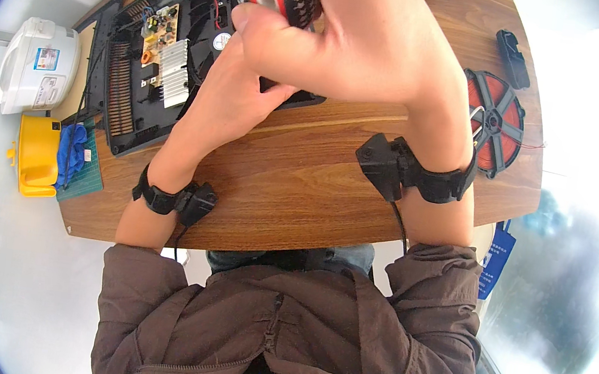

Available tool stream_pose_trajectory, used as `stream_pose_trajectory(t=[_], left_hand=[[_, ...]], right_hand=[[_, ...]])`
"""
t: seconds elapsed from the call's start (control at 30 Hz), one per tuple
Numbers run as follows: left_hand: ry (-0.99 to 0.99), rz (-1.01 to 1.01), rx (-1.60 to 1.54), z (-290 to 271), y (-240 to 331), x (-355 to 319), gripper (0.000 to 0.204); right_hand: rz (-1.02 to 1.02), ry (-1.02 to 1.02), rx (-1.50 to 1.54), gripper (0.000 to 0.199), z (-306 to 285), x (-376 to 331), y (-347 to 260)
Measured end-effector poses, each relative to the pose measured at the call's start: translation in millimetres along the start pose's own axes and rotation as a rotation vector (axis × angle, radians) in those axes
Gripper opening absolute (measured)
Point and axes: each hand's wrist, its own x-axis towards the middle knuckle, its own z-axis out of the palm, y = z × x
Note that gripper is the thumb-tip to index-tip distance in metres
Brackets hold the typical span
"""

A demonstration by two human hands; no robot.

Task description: The person assembles an electronic device on a wooden table, using a screwdriver to fasten screws into a circuit board and securing a fan and heatsink inside a black plastic housing. The person handles screws, a circuit board, a fan, and a heatsink, placing components into the housing and tightening them.

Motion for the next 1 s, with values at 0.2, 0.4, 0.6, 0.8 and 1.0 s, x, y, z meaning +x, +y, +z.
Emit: stream_pose_trajectory(t=[0.2,0.4,0.6,0.8,1.0], left_hand=[[-0.028,-0.042,0.005,0,2,-3,0.020],[-0.039,-0.076,-0.003,0,4,-4,0.019],[-0.017,-0.021,-0.021,1,-1,-2,0.018],[-0.039,-0.038,0.000,1,-2,-2,0.018],[-0.038,-0.065,0.016,-1,-1,-4,0.017]], right_hand=[[0.090,-0.053,-0.075,0.045,-12,-5,4],[0.138,-0.050,-0.032,0.049,-13,-7,14],[0.135,-0.050,-0.153,0.053,-20,-8,6],[0.125,-0.134,-0.332,0.058,-28,-4,-16],[0.134,-0.033,-0.177,0.061,-17,-1,-30]])
